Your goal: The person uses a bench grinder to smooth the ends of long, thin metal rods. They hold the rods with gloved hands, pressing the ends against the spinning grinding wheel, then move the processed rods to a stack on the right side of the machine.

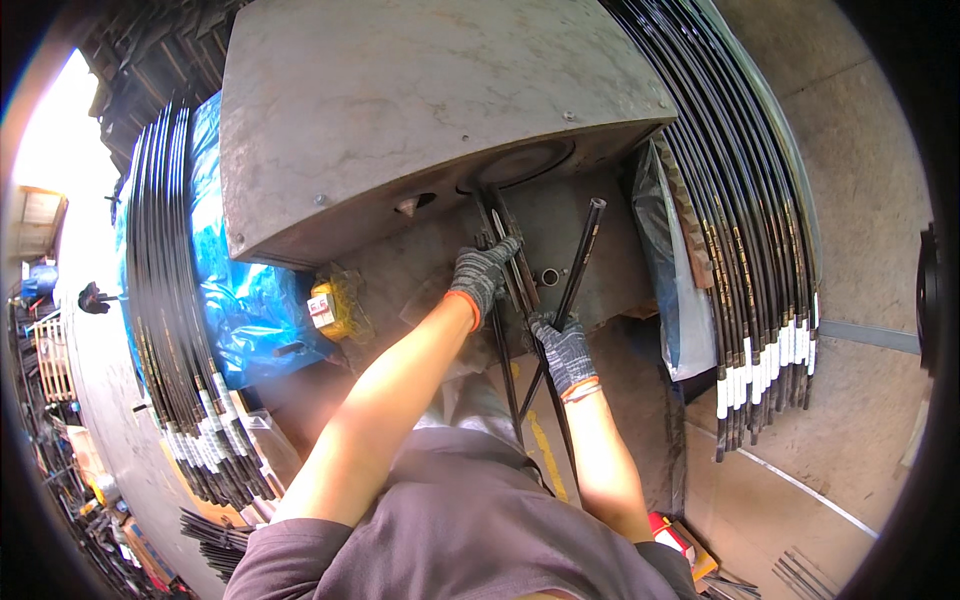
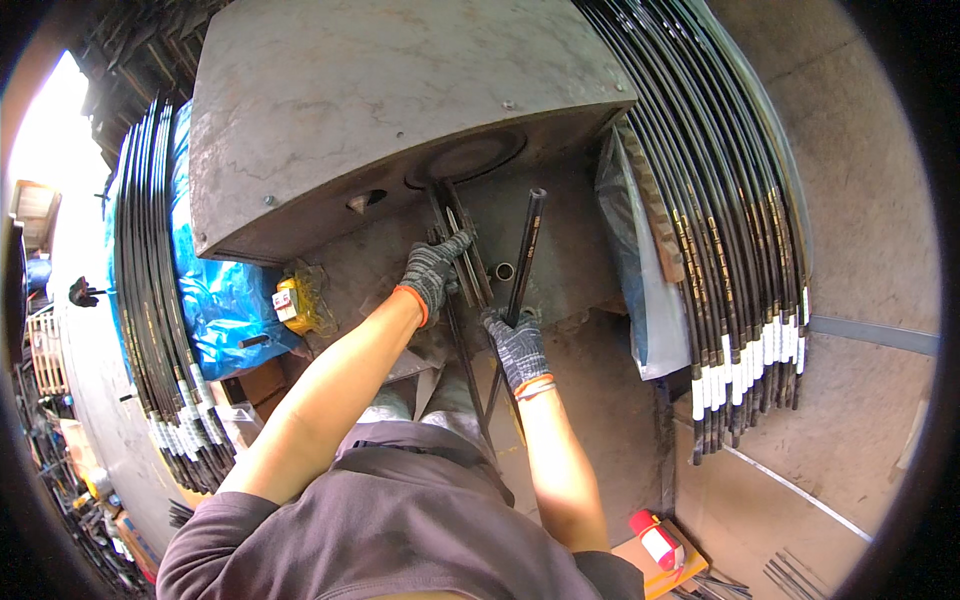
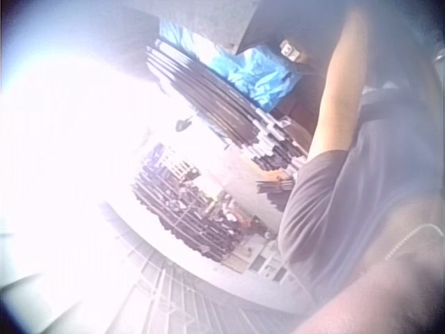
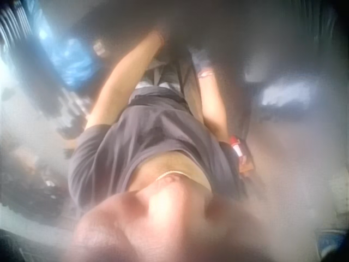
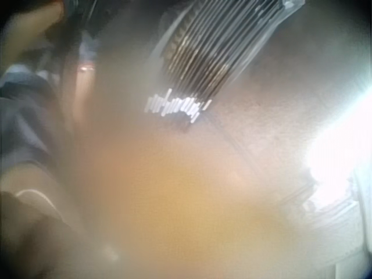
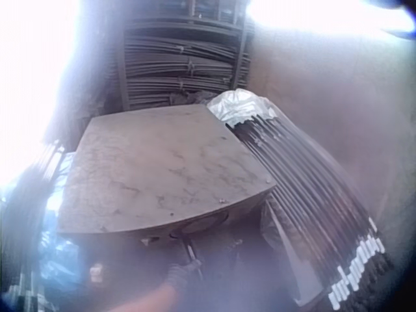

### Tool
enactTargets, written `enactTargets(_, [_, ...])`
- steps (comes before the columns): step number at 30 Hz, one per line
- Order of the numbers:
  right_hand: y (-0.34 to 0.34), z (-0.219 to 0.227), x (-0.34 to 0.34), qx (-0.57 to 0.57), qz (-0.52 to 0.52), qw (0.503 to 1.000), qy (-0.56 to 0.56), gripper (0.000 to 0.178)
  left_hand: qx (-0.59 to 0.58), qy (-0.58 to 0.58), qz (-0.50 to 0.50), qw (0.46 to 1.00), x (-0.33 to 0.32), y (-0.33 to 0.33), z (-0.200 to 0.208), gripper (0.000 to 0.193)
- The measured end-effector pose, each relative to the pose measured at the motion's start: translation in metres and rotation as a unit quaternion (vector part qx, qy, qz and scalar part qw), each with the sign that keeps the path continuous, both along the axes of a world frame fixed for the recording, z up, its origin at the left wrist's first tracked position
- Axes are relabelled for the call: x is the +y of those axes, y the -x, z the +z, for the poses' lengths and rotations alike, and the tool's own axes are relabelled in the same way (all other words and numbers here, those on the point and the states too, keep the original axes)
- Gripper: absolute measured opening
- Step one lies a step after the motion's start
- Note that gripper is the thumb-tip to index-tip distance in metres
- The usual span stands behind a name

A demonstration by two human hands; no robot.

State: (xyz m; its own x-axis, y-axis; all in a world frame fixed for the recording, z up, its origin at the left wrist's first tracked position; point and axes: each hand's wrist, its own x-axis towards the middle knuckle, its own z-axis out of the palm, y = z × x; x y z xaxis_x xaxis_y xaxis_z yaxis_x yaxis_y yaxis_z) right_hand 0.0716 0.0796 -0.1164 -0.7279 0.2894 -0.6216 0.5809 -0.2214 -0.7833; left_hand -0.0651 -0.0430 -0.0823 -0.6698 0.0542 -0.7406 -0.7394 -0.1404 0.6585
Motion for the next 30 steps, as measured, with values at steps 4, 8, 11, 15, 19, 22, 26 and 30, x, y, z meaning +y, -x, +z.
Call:
enactTargets(4, [0.004, 0.013, -0.005, 0.023, 0.015, 0.998, -0.051, 0.008, -0.018, 0.020, -0.028, 0.999, -0.003, 0.001, 0.013, 0.024])
enactTargets(8, [0.005, 0.007, -0.003, 0.050, 0.041, 0.994, -0.085, 0.007, -0.024, 0.010, -0.040, 0.999, -0.004, 0.002, 0.008, 0.025])
enactTargets(11, [0.008, 0.008, -0.005, 0.031, 0.037, 0.996, -0.076, 0.007, -0.017, -0.004, -0.027, 0.999, -0.003, 0.001, -0.001, 0.025])
enactTargets(15, [0.005, -0.006, -0.001, 0.015, 0.055, 0.988, -0.142, 0.006, -0.004, -0.023, -0.010, 1.000, -0.002, 0.000, 0.001, 0.024])
enactTargets(19, [0.006, 0.004, -0.005, 0.052, 0.048, 0.993, -0.095, 0.006, -0.017, -0.022, -0.026, 0.999, -0.007, 0.000, 0.011, 0.025])
enactTargets(22, [0.004, -0.006, -0.002, 0.037, 0.013, 0.998, -0.044, 0.005, -0.007, -0.016, -0.025, 1.000, -0.005, 0.001, 0.005, 0.026])
enactTargets(26, [0.011, 0.012, -0.008, 0.038, -0.001, 0.999, -0.022, 0.005, -0.008, -0.051, 0.001, 0.999, -0.003, 0.000, 0.003, 0.025])
enactTargets(30, [0.013, 0.007, -0.004, 0.033, 0.035, 0.997, -0.058, 0.008, -0.022, -0.045, -0.026, 0.998, -0.007, 0.001, 0.000, 0.023])
